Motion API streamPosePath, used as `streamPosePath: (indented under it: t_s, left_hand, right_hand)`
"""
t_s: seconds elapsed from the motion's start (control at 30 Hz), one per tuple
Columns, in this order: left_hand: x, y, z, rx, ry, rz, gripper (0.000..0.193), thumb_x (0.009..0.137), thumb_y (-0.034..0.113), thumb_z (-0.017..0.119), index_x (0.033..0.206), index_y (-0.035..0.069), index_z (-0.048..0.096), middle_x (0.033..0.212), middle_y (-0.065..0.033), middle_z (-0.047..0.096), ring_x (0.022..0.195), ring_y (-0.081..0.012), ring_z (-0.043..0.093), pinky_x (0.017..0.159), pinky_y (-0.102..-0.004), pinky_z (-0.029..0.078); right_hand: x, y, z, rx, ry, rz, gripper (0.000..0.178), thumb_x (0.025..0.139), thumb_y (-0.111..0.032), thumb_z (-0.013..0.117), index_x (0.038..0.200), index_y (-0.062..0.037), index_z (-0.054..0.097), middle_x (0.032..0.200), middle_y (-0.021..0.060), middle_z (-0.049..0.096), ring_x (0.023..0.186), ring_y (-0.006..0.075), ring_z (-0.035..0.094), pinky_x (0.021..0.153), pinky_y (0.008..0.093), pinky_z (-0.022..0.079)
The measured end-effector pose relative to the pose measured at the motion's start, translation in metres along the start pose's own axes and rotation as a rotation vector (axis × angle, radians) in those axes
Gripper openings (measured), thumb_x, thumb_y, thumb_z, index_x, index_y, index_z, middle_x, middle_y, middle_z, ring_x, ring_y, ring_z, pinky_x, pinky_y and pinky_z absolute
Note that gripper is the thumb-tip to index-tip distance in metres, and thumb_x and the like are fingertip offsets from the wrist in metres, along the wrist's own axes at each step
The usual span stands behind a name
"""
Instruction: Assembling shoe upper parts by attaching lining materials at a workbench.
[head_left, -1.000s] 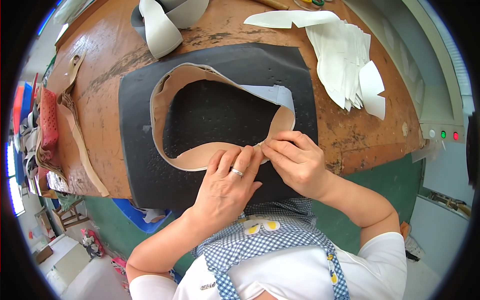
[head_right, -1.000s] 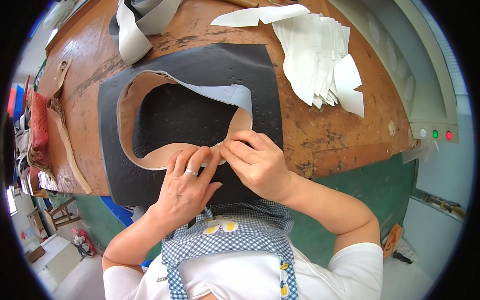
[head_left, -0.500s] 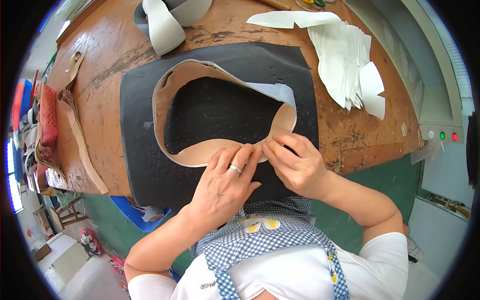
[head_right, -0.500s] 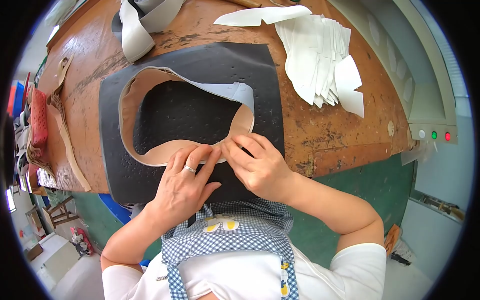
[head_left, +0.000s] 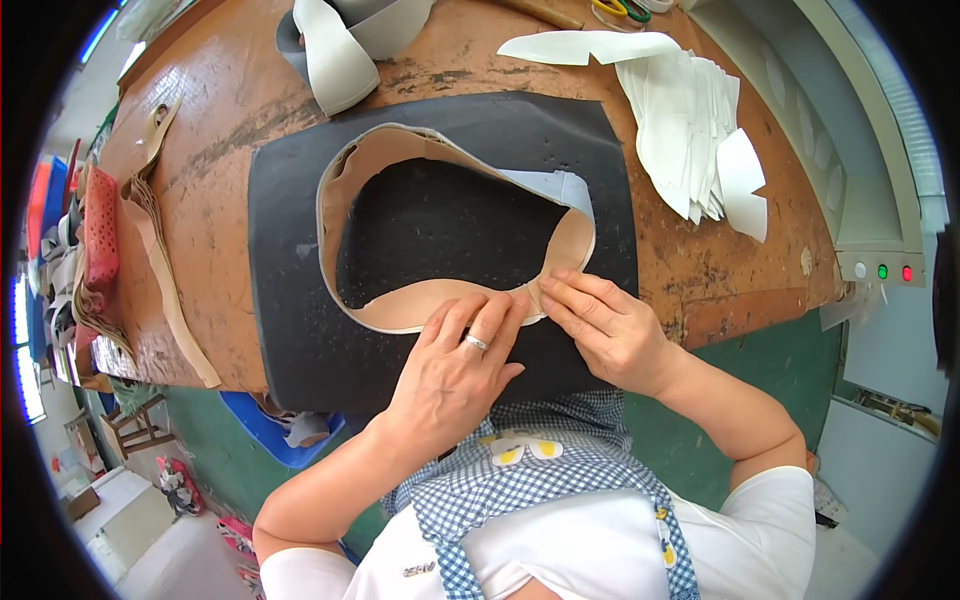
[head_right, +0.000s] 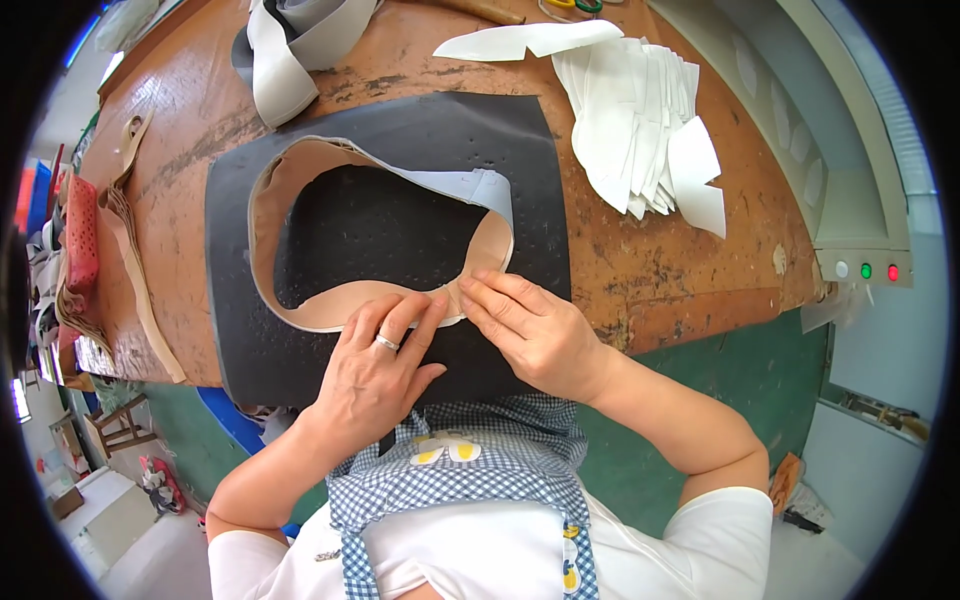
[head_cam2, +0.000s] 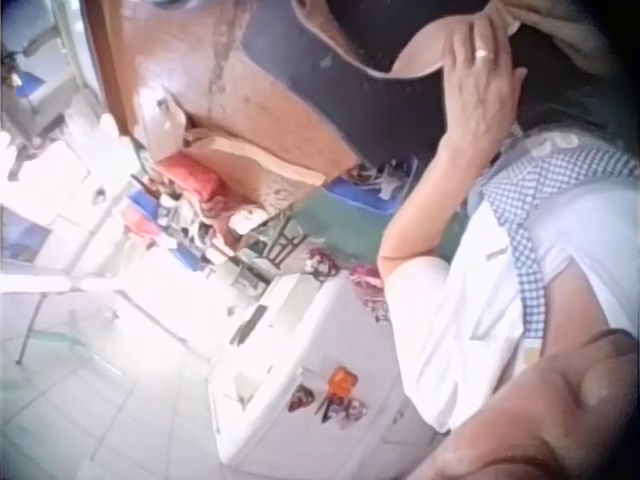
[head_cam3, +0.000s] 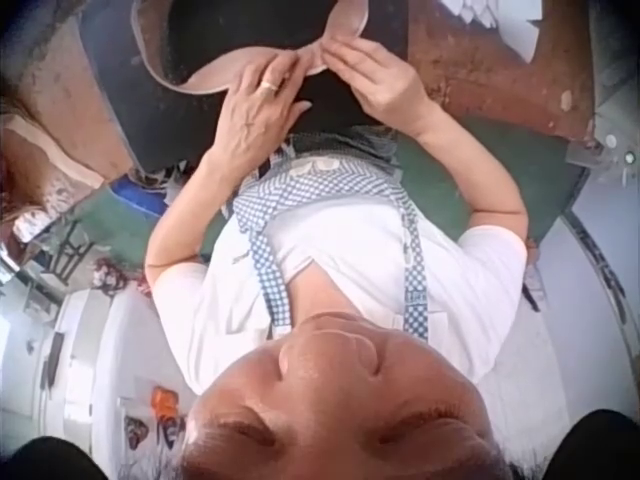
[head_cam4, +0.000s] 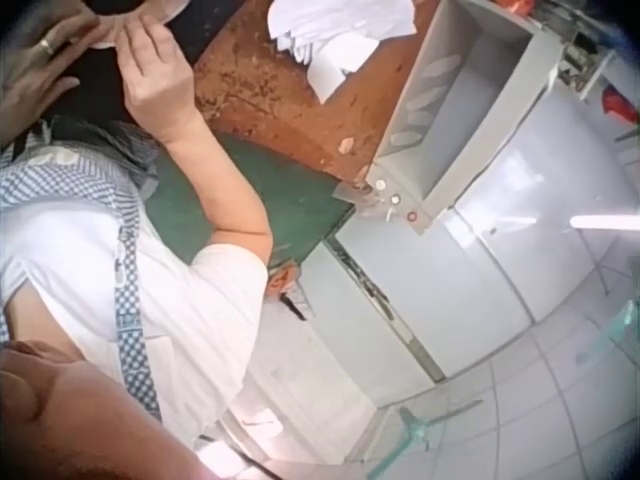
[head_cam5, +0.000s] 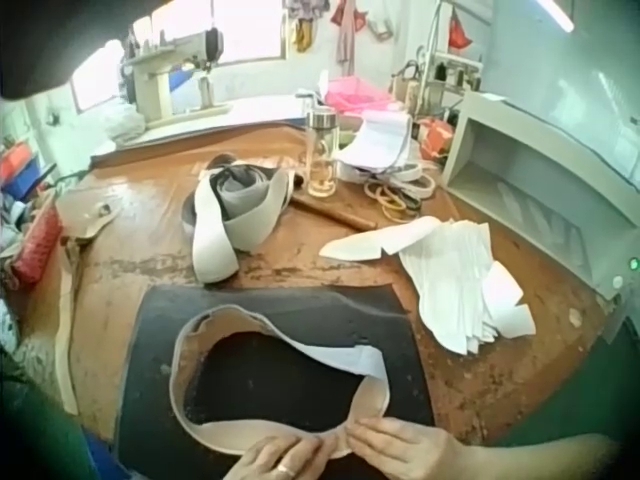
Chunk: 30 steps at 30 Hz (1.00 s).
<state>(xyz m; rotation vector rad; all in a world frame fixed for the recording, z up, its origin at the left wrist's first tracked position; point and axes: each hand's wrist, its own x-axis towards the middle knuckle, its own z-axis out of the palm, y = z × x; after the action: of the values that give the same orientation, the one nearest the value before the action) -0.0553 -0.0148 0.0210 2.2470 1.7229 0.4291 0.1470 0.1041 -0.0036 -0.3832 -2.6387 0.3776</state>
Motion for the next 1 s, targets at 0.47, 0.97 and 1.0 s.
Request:
streamPosePath:
  t_s: [0.47, 0.97, 1.0]
  left_hand:
    - [0.003, -0.001, -0.002, 0.124, -0.06, 0.069, 0.067, 0.083, 0.028, 0.068, 0.138, -0.006, 0.048, 0.133, -0.0138, 0.045, 0.123, -0.0263, 0.044, 0.108, -0.0398, 0.038]
    - [0.009, -0.014, -0.005, 0.048, -0.031, 0.1, 0.07, 0.08, 0.027, 0.073, 0.139, 0.0, 0.047, 0.128, -0.0095, 0.046, 0.116, -0.0252, 0.048, 0.1, -0.0387, 0.041]
    - [0.011, -0.01, -0.004, 0.062, -0.028, 0.078, 0.072, 0.08, 0.027, 0.074, 0.141, 0.001, 0.045, 0.126, -0.0094, 0.046, 0.115, -0.0251, 0.048, 0.099, -0.0393, 0.041]
  right_hand:
    - [0.013, 0.0, -0.007, -0.139, -0.066, -0.067, 0.04, 0.076, -0.003, 0.062, 0.115, 0.0067, 0.067, 0.121, 0.0173, 0.064, 0.119, 0.0311, 0.06, 0.104, 0.0452, 0.046]
    - [0.012, 0.028, -0.022, -0.086, -0.189, -0.248, 0.04, 0.078, -0.004, 0.061, 0.118, -0.0004, 0.067, 0.129, 0.0126, 0.063, 0.123, 0.0267, 0.059, 0.104, 0.0423, 0.048]
    - [0.01, 0.028, -0.02, -0.092, -0.185, -0.247, 0.04, 0.078, -0.004, 0.061, 0.118, -0.0004, 0.067, 0.129, 0.0126, 0.063, 0.123, 0.0267, 0.059, 0.104, 0.0423, 0.048]
